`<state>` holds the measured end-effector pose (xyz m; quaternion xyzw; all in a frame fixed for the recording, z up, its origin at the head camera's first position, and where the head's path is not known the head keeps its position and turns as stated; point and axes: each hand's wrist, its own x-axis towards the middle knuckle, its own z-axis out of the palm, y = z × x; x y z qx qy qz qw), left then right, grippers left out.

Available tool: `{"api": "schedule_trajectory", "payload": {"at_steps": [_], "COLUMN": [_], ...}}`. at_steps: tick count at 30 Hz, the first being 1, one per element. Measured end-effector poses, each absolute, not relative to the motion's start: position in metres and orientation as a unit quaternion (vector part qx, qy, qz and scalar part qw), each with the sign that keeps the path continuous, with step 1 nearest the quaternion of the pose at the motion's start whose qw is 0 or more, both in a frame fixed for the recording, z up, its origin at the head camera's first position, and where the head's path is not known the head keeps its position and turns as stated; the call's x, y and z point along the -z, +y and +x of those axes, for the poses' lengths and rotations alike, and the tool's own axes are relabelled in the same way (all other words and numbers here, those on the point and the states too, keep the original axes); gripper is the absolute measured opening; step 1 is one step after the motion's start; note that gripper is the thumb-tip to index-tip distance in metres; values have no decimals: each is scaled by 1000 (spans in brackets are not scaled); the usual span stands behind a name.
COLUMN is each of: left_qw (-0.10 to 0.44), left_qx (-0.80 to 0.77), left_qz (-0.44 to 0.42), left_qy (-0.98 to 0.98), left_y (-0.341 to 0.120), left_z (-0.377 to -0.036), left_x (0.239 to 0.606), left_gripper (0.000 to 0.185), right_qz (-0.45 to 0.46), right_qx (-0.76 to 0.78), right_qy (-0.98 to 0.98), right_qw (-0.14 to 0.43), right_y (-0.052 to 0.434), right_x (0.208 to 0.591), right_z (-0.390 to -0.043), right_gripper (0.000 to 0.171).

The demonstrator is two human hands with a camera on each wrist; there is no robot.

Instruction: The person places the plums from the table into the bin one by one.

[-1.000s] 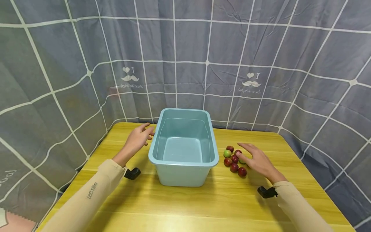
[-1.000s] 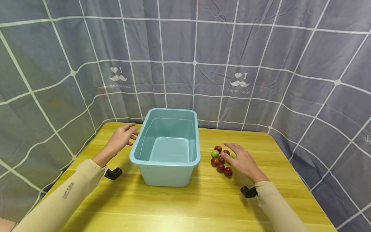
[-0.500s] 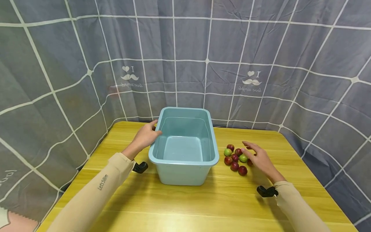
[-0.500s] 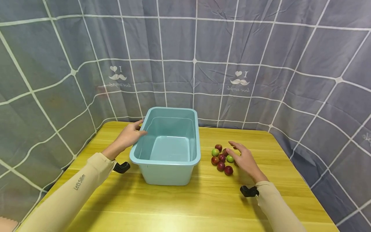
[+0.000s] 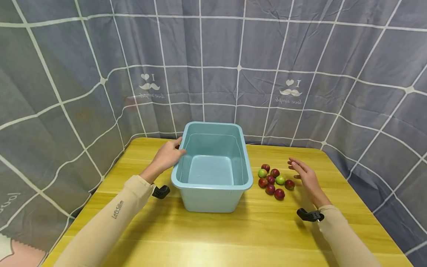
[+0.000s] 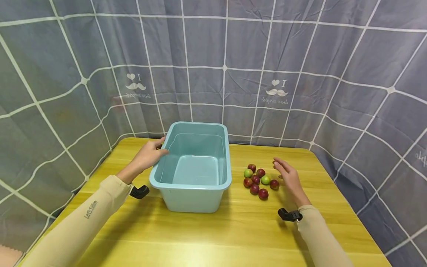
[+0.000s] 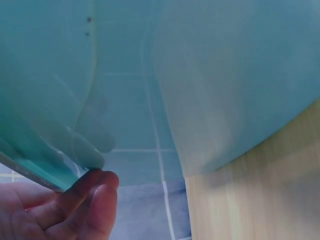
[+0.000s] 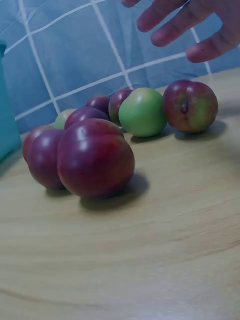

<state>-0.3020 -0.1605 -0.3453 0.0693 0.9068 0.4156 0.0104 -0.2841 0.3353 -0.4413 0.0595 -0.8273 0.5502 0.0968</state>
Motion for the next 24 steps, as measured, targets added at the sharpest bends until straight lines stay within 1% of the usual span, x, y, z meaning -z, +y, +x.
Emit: {"api": "schedule_trajectory", "payload": {"at_steps": [2, 7, 11, 16, 24], "left_qw": [9, 13, 12, 5, 4], "left_qx": [-416, -414, -408, -399, -402], "left_qz": [72, 74, 69, 71, 75], "left_qy": [907, 907, 910, 914, 913], "left_y": [-160, -161, -163, -164, -165], "left_z": [-301, -297, -294, -292, -287], "left_x": [345, 344, 345, 346, 346], "left_gripper": [70, 69, 70, 72, 72], "right_qz": [55, 66, 80, 74, 65], "right_qx": [-603, -696, -738, -780, -770], "right_qy": [-791, -712, -668, -621, -635], "right_qw": [88, 63, 42, 27, 22], "right_y": [340, 352, 360, 370, 379], "right_x": [443, 452, 459, 468, 481], "right_z": [-286, -289, -291, -290, -286], "right_gripper": [53, 30, 30, 32, 31]}}
